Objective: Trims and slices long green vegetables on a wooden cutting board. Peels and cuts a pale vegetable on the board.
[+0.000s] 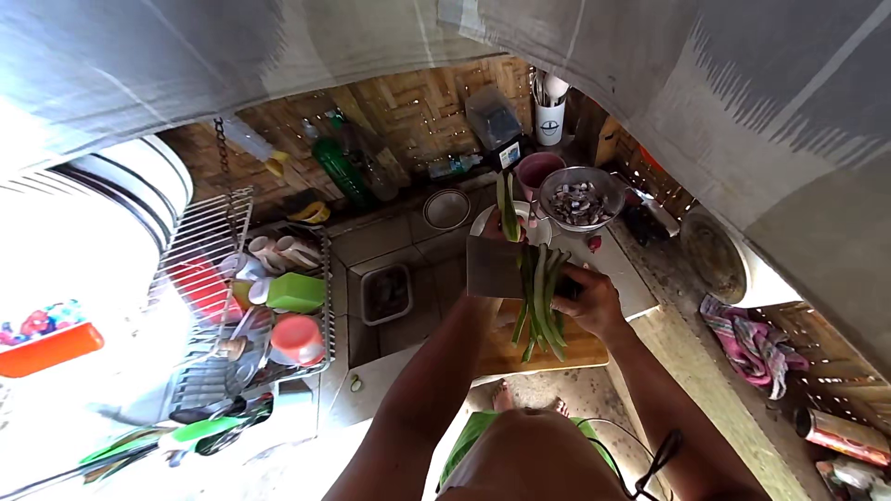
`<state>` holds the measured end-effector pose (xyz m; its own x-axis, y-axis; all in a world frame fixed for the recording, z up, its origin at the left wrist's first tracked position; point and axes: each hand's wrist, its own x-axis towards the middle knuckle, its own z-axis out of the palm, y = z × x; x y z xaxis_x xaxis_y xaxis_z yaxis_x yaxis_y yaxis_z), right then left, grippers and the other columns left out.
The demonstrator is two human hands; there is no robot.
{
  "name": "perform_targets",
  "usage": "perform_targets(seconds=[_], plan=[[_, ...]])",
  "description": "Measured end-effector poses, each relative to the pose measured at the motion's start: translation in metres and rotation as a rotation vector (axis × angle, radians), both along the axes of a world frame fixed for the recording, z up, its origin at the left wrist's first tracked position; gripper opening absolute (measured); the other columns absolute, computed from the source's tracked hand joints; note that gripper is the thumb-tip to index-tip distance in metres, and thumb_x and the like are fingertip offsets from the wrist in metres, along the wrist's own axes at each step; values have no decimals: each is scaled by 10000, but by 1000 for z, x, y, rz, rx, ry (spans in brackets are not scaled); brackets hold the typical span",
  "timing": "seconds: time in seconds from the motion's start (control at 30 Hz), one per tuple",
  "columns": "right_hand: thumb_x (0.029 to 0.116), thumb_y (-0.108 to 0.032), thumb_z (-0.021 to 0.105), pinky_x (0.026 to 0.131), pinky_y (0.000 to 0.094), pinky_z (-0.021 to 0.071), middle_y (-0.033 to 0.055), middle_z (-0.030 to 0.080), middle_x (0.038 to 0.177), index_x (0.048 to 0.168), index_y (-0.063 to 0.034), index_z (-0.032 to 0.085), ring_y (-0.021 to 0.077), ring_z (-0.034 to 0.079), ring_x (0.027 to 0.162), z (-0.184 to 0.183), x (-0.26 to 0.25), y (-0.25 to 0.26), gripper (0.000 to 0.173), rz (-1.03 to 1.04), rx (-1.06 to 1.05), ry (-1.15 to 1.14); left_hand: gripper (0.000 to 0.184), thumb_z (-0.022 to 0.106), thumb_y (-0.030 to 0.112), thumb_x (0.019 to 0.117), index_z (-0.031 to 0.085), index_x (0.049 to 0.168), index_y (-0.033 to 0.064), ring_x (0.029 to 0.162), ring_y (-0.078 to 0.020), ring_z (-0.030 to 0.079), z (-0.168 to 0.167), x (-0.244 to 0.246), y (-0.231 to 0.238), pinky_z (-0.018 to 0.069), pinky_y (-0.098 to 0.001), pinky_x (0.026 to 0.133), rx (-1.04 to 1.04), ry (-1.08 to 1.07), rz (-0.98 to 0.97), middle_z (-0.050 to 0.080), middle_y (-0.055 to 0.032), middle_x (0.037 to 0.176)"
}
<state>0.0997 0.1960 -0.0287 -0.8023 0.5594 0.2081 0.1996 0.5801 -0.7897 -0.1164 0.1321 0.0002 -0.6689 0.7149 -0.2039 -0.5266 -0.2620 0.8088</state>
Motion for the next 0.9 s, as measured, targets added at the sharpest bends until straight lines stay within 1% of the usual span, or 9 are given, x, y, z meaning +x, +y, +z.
perform_targets(seconds=[0.13, 0.33, 0.47, 0.57, 0.63, 0.77, 0.83, 0.87, 0.9], plan=[[762, -701, 744, 819, 528, 572, 41, 763, 991, 1226, -190, 751, 203, 715, 912, 0, 0, 0, 690, 2, -6, 0, 487, 98, 342, 1123, 523, 1006, 134, 488, -112, 551, 10, 7, -2, 513, -275, 489, -52, -38, 25, 607, -1, 672], [766, -691, 748, 817, 532, 573, 52, 763, 1001, 1240, -186, 747, 211, 715, 910, 0, 0, -1, 693, 16, 3, 15, 481, 80, 299, 1113, 517, 1000, 135, 510, -104, 564, 2, 1, -4, 525, -278, 526, -53, 31, -36, 595, 18, 648], [762, -713, 738, 824, 533, 574, 51, 765, 1009, 1241, -187, 748, 215, 717, 919, -1, 0, -1, 711, 8, 15, 10, 531, 62, 341, 1111, 530, 966, 136, 500, -112, 572, -4, -3, -3, 529, -281, 515, -22, 1, -64, 606, 8, 635], [768, -704, 736, 803, 533, 569, 53, 760, 986, 1231, -182, 749, 215, 710, 894, -1, 0, -2, 698, 1, 26, 12, 463, 90, 260, 1109, 523, 1013, 129, 510, -107, 575, -1, -1, -4, 540, -281, 531, -26, 32, -62, 605, 14, 652], [769, -695, 740, 805, 538, 571, 56, 762, 991, 1222, -182, 753, 221, 716, 898, -1, -1, -3, 685, -6, 35, 15, 389, 111, 212, 1103, 491, 1091, 132, 539, -105, 578, 1, 0, -6, 543, -284, 558, -38, 68, -69, 600, 17, 685], [770, -672, 747, 801, 546, 569, 64, 763, 985, 1218, -181, 755, 233, 718, 893, 0, -2, -4, 664, -19, 44, 26, 293, 208, 125, 1092, 499, 1115, 102, 561, -81, 581, 3, 1, -6, 530, -242, 567, -55, 88, -41, 599, 7, 699], [771, -680, 745, 815, 547, 570, 67, 765, 1008, 1229, -185, 753, 239, 722, 916, 1, -2, -5, 675, -21, 53, 22, 419, 145, 264, 1129, 524, 1014, 126, 518, -71, 580, 0, 1, -3, 515, -214, 516, -22, -20, -14, 609, 9, 652], [771, -685, 743, 818, 550, 569, 67, 765, 1014, 1228, -184, 753, 240, 721, 922, 2, -2, -5, 678, -23, 58, 20, 443, 144, 279, 1132, 531, 983, 122, 506, -73, 587, 0, 1, -2, 514, -209, 499, -3, -30, 3, 617, 2, 638], [770, -689, 740, 812, 550, 570, 64, 765, 1013, 1225, -186, 754, 238, 722, 920, 2, -2, -5, 678, -25, 66, 22, 416, 161, 247, 1133, 533, 1008, 111, 525, -75, 605, 0, 2, -4, 525, -209, 513, 10, 9, 4, 631, -5, 656]])
